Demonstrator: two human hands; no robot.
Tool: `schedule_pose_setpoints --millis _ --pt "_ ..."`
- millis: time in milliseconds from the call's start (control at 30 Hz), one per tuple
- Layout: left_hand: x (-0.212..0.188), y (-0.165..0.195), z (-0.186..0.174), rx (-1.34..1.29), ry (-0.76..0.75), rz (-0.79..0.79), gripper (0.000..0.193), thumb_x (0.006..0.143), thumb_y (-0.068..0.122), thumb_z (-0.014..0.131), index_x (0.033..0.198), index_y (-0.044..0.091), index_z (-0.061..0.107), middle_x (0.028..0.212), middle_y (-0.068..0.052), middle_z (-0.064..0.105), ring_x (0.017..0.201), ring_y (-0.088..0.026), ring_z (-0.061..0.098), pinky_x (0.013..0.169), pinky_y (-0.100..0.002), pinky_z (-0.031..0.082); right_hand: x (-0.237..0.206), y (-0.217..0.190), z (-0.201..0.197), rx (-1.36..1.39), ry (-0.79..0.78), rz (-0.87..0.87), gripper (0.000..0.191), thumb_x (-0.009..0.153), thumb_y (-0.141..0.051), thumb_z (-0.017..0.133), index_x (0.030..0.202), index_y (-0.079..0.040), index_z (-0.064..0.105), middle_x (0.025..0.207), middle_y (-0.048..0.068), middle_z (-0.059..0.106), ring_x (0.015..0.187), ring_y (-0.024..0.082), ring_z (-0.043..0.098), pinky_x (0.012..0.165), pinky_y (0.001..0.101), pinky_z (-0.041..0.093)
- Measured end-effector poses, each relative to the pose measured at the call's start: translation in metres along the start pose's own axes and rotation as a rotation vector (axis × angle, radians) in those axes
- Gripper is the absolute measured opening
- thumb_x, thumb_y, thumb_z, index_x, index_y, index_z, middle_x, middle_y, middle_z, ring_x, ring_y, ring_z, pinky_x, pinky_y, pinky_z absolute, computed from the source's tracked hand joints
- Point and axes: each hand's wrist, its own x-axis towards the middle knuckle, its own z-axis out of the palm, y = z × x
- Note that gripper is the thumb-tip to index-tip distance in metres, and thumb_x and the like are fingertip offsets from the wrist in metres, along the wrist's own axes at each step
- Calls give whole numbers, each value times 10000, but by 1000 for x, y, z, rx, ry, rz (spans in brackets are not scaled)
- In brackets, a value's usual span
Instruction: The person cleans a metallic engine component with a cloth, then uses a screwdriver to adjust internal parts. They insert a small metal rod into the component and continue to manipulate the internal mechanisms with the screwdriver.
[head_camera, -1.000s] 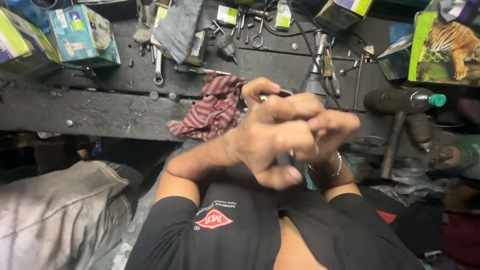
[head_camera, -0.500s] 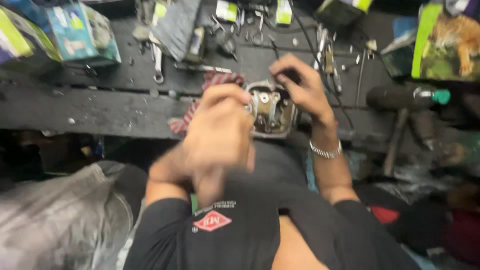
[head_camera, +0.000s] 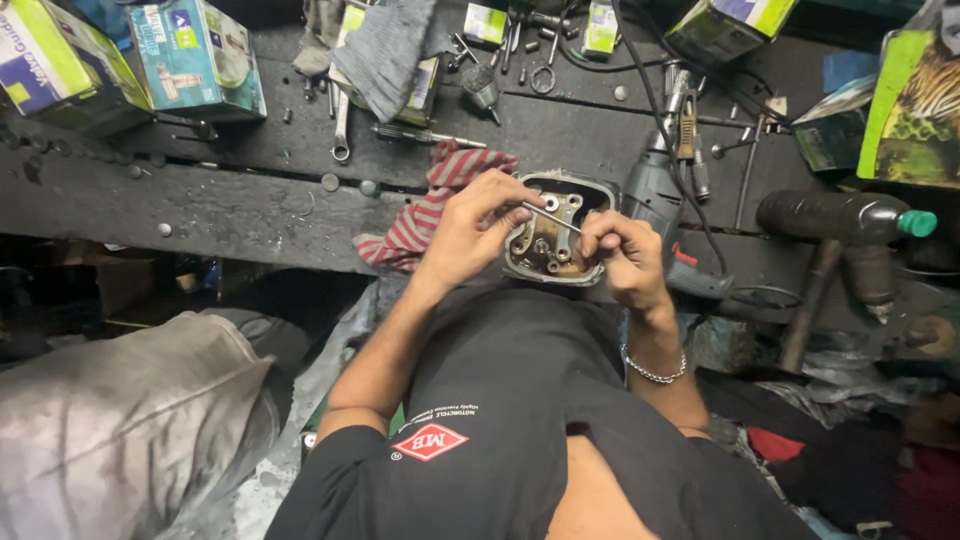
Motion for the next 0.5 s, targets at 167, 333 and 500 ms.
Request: schedule_pose_setpoints --millis 167,333,500 --pt "8 5 -3 19 12 38 169 897 -46 697 1041 40 720 1006 -88 711 988 -247 671 892 -347 535 2 -3 4 5 12 -1 274 932 126 322 851 10 556 739 73 574 636 130 565 602 256 460" --pt "8 4 2 3 -6 42 162 918 -58 670 1045 36 706 1015 -93 703 1007 -242 675 927 -349 532 -3 3 1 117 22 -14 285 981 103 303 849 5 536 726 62 541 620 119 554 598 263 474" --pt "9 7 4 -82 1 13 175 938 -60 654 1067 40 715 1034 -86 707 1010 -238 678 936 -350 532 -4 1 3 91 42 -68 268 1000 105 354 825 -1 527 703 65 559 610 114 545 584 260 465"
